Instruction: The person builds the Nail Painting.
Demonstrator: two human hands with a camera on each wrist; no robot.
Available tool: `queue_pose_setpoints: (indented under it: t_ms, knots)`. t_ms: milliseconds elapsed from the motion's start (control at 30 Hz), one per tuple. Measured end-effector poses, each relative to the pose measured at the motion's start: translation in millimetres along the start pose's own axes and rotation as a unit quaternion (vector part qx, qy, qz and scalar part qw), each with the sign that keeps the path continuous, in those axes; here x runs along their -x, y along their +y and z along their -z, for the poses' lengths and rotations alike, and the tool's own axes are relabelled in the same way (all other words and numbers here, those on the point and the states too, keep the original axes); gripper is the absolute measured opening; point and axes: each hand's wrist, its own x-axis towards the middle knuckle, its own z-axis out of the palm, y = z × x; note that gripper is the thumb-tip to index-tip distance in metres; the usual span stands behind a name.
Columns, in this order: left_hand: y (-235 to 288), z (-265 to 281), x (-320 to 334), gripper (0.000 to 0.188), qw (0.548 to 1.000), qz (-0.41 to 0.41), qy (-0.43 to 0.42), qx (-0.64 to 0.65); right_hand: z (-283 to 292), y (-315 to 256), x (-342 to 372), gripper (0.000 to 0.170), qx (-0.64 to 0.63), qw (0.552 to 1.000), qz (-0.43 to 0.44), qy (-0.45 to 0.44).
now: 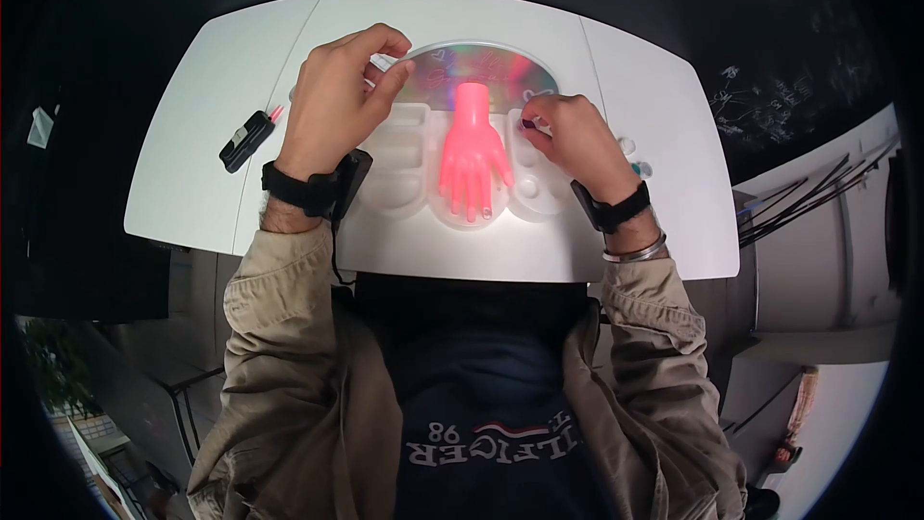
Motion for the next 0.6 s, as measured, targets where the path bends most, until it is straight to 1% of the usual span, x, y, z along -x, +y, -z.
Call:
queue_pose_setpoints:
  t_ms: [100, 200, 300, 400, 500, 600]
  knots:
    - [-11, -5, 1, 0.015, 0.999, -0.045, 0.029, -0.003, -8, 7, -6, 0.008, 0.040, 0.998, -0.015, -0.041]
    - [-4, 3, 1, 0.015, 1.000, -0.001, -0.001, 0.010, -12, 8, -8, 0.008, 0.048, 0.998, -0.010, -0.034]
    - [2, 7, -1, 0.018, 0.999, 0.047, -0.023, -0.008, -9, 11, -7, 0.009, 0.029, 0.998, -0.028, -0.047]
    - [0, 4, 0, 0.018, 0.999, 0.035, -0.009, -0.012, -2, 8, -2, 0.011, 0.020, 0.997, -0.034, -0.068]
    - [0, 4, 0, 0.014, 1.000, -0.005, 0.002, -0.019, 16, 6, 11, 0.017, -0.002, 0.999, -0.010, -0.030]
    - [0, 2, 1, 0.014, 1.000, -0.011, 0.002, -0.002, 29, 18, 27, 0.024, -0.003, 0.999, -0.033, 0.010]
